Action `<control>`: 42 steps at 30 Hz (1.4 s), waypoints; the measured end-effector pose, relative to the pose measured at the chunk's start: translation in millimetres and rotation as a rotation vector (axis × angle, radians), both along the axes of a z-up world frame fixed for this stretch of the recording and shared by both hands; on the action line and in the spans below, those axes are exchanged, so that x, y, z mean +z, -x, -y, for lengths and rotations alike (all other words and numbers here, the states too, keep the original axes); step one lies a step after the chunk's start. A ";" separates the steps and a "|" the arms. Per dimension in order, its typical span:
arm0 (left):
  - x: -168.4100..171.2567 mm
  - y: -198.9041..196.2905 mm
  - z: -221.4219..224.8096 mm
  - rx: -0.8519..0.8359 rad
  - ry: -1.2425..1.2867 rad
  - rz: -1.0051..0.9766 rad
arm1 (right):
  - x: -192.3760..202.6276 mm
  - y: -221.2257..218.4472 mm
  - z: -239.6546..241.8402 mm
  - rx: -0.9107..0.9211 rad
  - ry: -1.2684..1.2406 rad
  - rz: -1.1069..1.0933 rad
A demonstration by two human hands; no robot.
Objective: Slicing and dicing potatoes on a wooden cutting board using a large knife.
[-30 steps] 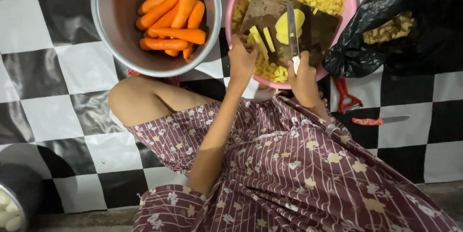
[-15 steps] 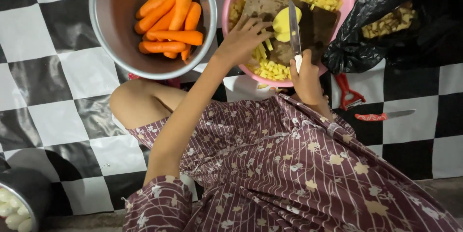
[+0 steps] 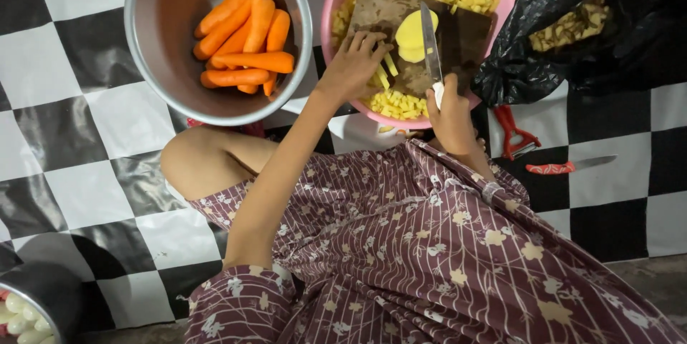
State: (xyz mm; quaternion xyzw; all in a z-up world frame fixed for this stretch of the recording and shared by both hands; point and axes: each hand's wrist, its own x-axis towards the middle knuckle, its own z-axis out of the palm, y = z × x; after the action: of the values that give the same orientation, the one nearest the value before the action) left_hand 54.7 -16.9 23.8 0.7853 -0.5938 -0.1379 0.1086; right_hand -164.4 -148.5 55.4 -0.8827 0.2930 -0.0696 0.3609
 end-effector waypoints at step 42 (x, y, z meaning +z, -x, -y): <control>-44.0 21.3 -28.5 0.413 0.065 -0.121 | -39.0 1.6 -5.9 0.132 0.267 -0.412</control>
State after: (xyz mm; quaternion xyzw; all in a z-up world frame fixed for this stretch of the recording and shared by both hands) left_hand 33.4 11.6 -20.2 0.8765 -0.4170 -0.1403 0.1952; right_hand -165.9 -142.6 16.4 -0.9353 0.2904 0.0971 0.1775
